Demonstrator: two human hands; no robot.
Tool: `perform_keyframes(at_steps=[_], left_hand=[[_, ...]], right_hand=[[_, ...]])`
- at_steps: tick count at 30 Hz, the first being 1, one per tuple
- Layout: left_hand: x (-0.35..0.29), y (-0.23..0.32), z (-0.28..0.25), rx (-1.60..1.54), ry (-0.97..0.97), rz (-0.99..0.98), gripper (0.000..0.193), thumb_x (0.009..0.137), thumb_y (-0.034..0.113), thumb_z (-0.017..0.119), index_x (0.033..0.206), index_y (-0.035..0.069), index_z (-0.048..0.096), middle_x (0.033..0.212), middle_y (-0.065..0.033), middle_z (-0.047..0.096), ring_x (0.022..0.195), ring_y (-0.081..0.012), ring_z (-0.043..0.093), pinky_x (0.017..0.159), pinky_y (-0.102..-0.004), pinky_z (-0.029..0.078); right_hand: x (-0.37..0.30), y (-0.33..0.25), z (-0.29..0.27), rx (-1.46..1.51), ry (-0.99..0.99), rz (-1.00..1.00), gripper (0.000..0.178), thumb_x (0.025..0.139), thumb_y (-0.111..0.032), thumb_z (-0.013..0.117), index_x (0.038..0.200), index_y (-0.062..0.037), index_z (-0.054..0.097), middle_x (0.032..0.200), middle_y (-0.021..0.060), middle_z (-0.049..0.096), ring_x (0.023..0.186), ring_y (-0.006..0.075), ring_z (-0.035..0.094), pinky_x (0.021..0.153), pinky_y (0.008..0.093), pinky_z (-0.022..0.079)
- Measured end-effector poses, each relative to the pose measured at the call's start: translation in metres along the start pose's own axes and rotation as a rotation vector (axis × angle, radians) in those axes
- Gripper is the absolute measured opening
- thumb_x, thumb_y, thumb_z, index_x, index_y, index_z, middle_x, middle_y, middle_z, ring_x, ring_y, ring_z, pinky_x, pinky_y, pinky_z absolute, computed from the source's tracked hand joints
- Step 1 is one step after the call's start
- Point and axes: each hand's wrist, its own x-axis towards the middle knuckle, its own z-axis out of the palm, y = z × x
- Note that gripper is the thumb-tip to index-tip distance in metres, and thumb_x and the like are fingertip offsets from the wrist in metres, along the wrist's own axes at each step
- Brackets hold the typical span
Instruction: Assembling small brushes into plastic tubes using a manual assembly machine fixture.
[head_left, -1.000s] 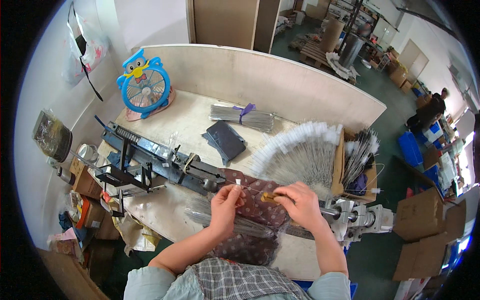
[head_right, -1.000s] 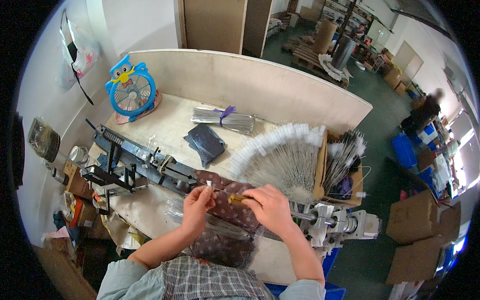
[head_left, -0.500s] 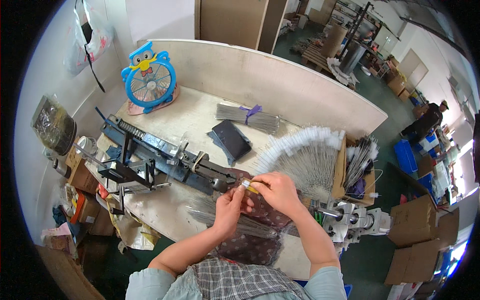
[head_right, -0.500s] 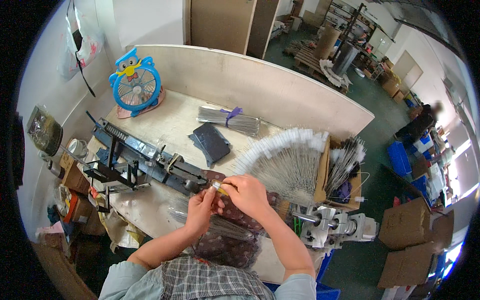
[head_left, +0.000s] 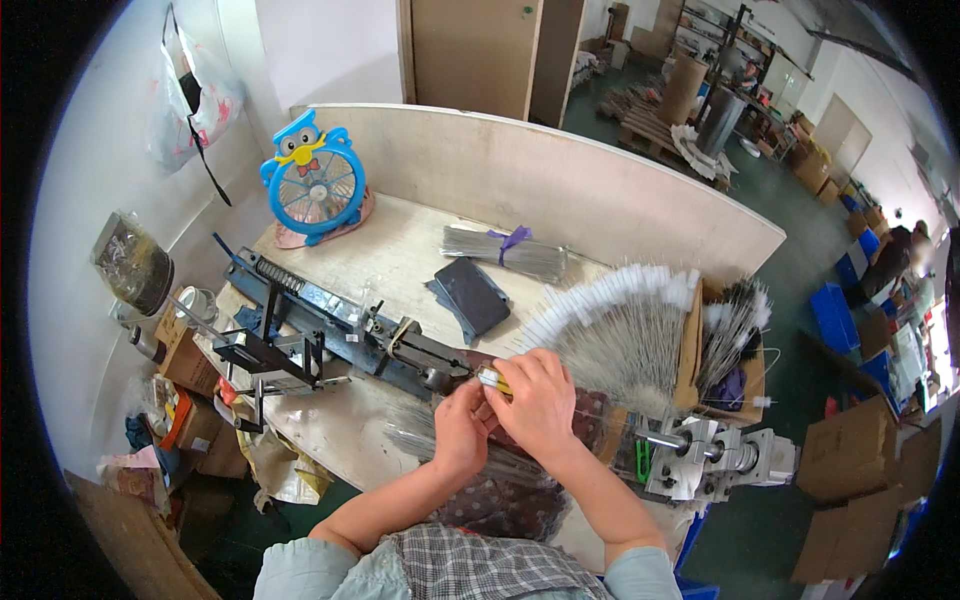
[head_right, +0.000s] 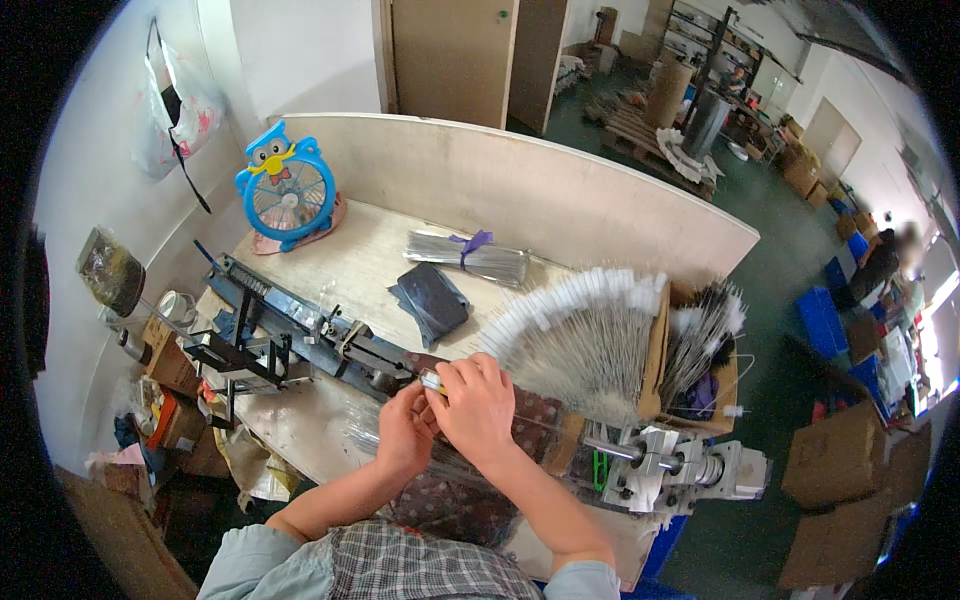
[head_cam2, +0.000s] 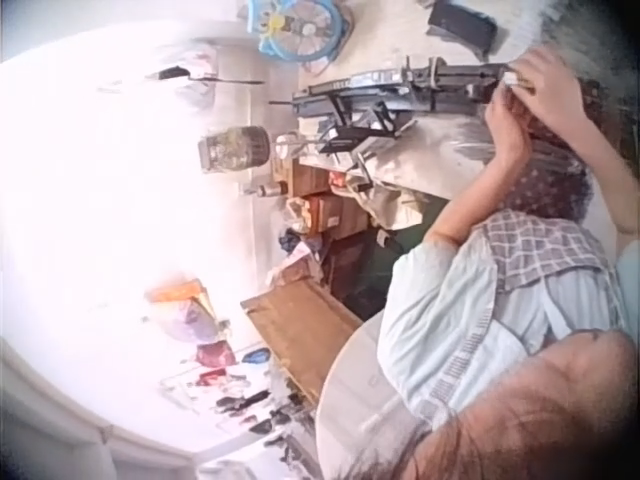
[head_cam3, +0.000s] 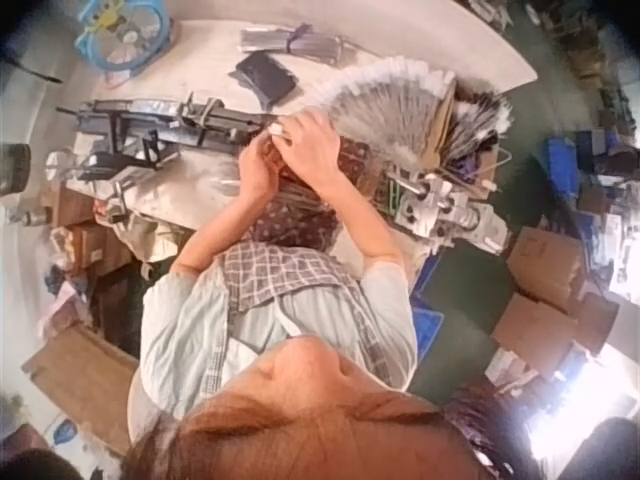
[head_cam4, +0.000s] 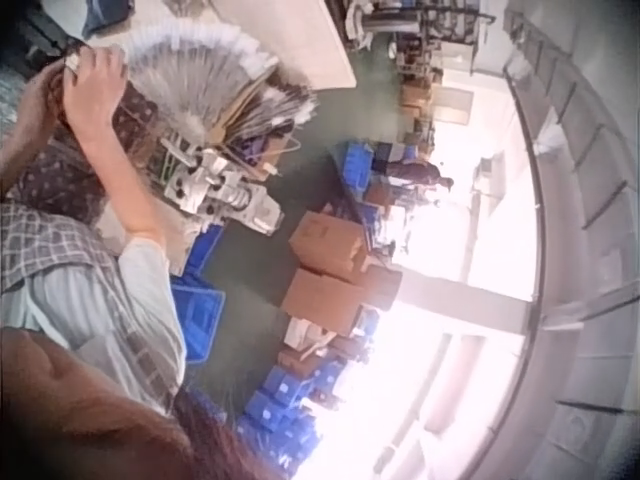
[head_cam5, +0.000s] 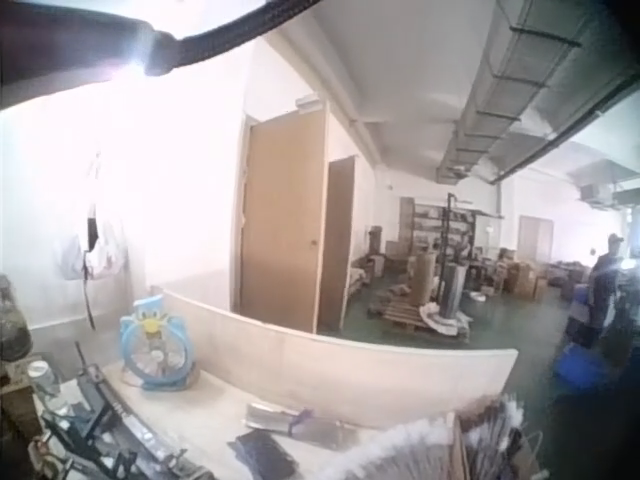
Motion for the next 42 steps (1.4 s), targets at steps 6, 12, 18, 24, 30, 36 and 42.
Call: perform_keyframes(at_steps=[6,12,18,24,30,36,42], left_hand=[[0.005,-0.008,-0.006,-0.020,-0.049,0.044,0.013,0.092,0.017,0.051,0.088,0.005,0.055,0.078,-0.0020,0.057,0.069,-0.0103,0.054,0.063,-0.0273,0.045],[0.003,0.003,0.007,-0.034,-0.022,0.025,0.008,0.089,0.009,0.054,0.090,0.002,0.056,0.082,-0.0033,0.058,0.073,-0.0110,0.057,0.068,-0.0260,0.047],[0.005,-0.006,-0.007,0.007,-0.058,0.046,0.012,0.089,0.007,0.054,0.098,0.000,0.056,0.093,-0.0063,0.061,0.083,-0.0128,0.060,0.077,-0.0279,0.050],[0.007,-0.006,-0.010,-0.058,-0.079,0.019,0.013,0.090,0.008,0.052,0.099,0.000,0.057,0.095,-0.0061,0.061,0.084,-0.0121,0.060,0.077,-0.0278,0.050],[0.004,-0.003,-0.004,-0.118,-0.034,0.000,0.009,0.089,0.009,0.054,0.094,0.002,0.055,0.092,-0.0062,0.062,0.084,-0.0143,0.061,0.077,-0.0303,0.050],[0.006,-0.008,-0.009,-0.044,-0.060,0.031,0.008,0.087,0.008,0.056,0.093,0.003,0.055,0.092,-0.0058,0.061,0.083,-0.0145,0.061,0.077,-0.0304,0.049],[0.007,-0.008,-0.010,-0.066,-0.033,0.024,0.008,0.088,0.008,0.056,0.092,0.001,0.057,0.089,-0.0058,0.061,0.081,-0.0124,0.060,0.075,-0.0272,0.049]], right_hand=[[-0.006,0.005,-0.013,0.008,0.058,-0.091,0.025,0.067,-0.017,0.073,0.091,-0.0136,0.070,0.088,-0.0012,0.060,0.094,0.0213,0.054,0.078,0.0358,0.044],[-0.007,0.014,-0.019,-0.002,0.014,-0.092,0.021,0.067,-0.019,0.074,0.088,-0.0151,0.071,0.088,-0.0014,0.061,0.094,0.0218,0.055,0.078,0.0357,0.044],[-0.008,0.010,-0.025,0.055,-0.009,-0.081,0.025,0.066,-0.017,0.075,0.090,-0.0121,0.071,0.092,0.0018,0.062,0.095,0.0241,0.055,0.080,0.0378,0.045],[-0.008,0.009,-0.015,0.035,-0.060,-0.116,0.027,0.071,-0.015,0.071,0.098,-0.0129,0.069,0.096,0.0019,0.061,0.097,0.0227,0.055,0.079,0.0377,0.046],[-0.006,0.007,-0.022,0.073,-0.001,-0.082,0.026,0.066,-0.013,0.075,0.091,-0.0081,0.070,0.094,0.0048,0.063,0.093,0.0245,0.057,0.078,0.0357,0.047],[-0.013,0.010,-0.021,0.039,0.003,-0.080,0.026,0.069,-0.014,0.072,0.095,-0.0104,0.069,0.097,0.0013,0.062,0.095,0.0222,0.056,0.076,0.0360,0.046],[-0.009,0.001,-0.017,0.079,0.031,-0.047,0.029,0.065,-0.013,0.075,0.093,-0.0083,0.069,0.095,0.0029,0.063,0.093,0.0229,0.057,0.078,0.0356,0.047]])
